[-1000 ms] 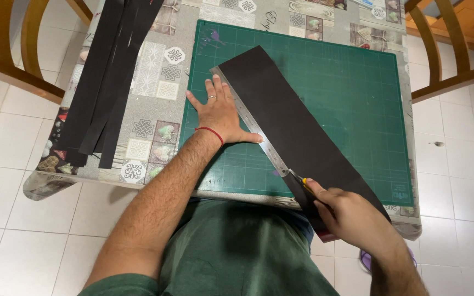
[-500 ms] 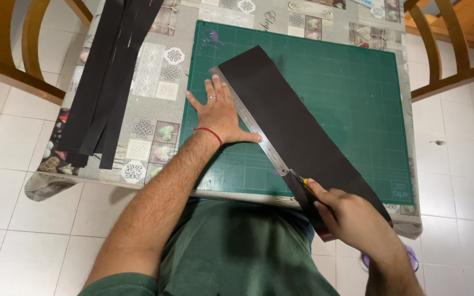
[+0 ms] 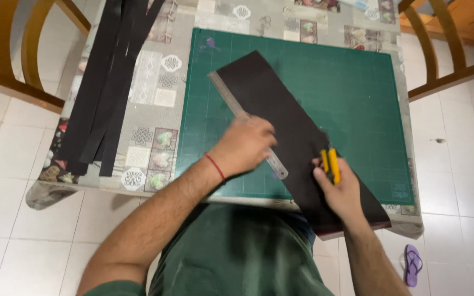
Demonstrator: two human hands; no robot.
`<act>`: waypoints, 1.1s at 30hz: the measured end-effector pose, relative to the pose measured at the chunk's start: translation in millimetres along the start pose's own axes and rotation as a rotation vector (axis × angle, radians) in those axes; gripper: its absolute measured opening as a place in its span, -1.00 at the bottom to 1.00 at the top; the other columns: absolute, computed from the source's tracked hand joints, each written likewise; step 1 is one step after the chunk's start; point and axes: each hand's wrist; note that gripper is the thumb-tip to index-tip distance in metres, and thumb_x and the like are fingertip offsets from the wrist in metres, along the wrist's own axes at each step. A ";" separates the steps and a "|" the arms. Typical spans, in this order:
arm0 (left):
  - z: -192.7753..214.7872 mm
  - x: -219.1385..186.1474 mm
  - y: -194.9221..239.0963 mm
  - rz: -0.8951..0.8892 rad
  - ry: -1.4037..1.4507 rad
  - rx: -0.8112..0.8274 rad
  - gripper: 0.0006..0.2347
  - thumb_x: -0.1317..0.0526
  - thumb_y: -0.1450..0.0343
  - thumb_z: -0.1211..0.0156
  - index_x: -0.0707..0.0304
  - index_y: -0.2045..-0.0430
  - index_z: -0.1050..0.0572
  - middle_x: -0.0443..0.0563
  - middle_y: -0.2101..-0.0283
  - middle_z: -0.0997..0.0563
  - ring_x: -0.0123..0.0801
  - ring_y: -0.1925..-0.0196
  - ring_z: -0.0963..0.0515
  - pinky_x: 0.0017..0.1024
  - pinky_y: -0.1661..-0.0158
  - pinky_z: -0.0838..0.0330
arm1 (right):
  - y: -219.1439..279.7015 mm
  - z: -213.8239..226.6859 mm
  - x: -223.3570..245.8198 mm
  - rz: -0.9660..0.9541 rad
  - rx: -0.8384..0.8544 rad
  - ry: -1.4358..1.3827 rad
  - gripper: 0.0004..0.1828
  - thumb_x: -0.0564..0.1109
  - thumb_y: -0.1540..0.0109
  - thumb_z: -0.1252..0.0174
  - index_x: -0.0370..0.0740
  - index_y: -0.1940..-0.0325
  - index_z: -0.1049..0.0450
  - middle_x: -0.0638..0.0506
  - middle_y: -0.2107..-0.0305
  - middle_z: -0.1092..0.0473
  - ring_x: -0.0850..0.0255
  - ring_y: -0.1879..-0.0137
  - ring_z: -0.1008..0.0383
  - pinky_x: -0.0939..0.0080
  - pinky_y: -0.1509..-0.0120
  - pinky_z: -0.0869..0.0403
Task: The person uses a metal ruler and a yellow utility knife to cut a large black sheet into long strips on a green cutting mat. They repeatedly measure, align, and cut the material, stacking the finished strips to the left.
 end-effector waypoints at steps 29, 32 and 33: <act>27.6 1.4 -0.9 -0.607 -0.242 -0.561 -0.78 0.33 -0.51 -0.21 0.13 0.59 -0.51 0.04 0.52 -0.50 -0.08 0.40 -0.51 -0.10 0.08 -0.51 | -101.2 -60.7 9.9 0.135 0.117 0.114 -0.42 -0.08 -0.08 -0.70 -0.22 -0.08 -0.59 -0.11 -0.14 -0.55 -0.27 -0.35 -0.58 -0.20 -0.38 -0.53; 54.5 -22.0 10.1 -0.653 -0.217 -0.635 -0.72 0.35 -0.59 -0.08 0.20 0.59 -0.53 0.07 0.51 -0.45 -0.05 0.43 -0.49 -0.05 0.09 -0.56 | -127.8 -79.8 8.9 0.210 0.105 0.115 -0.42 -0.08 -0.08 -0.70 -0.22 -0.09 -0.59 -0.17 -0.05 -0.54 -0.31 -0.29 -0.59 -0.23 -0.32 -0.55; 66.0 -33.1 15.0 -0.664 -0.207 -0.652 -0.72 0.35 -0.60 -0.05 0.21 0.57 -0.55 0.06 0.49 -0.45 -0.06 0.45 -0.49 -0.06 0.10 -0.57 | -136.9 -87.6 7.9 0.267 0.086 0.127 -0.41 -0.07 -0.06 -0.70 -0.23 -0.07 -0.59 -0.21 0.01 -0.54 -0.34 -0.25 -0.60 -0.25 -0.27 -0.57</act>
Point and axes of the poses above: each hand's wrist, its own y-axis away from the middle knuckle, its own z-axis out of the back of the hand, x = y × z
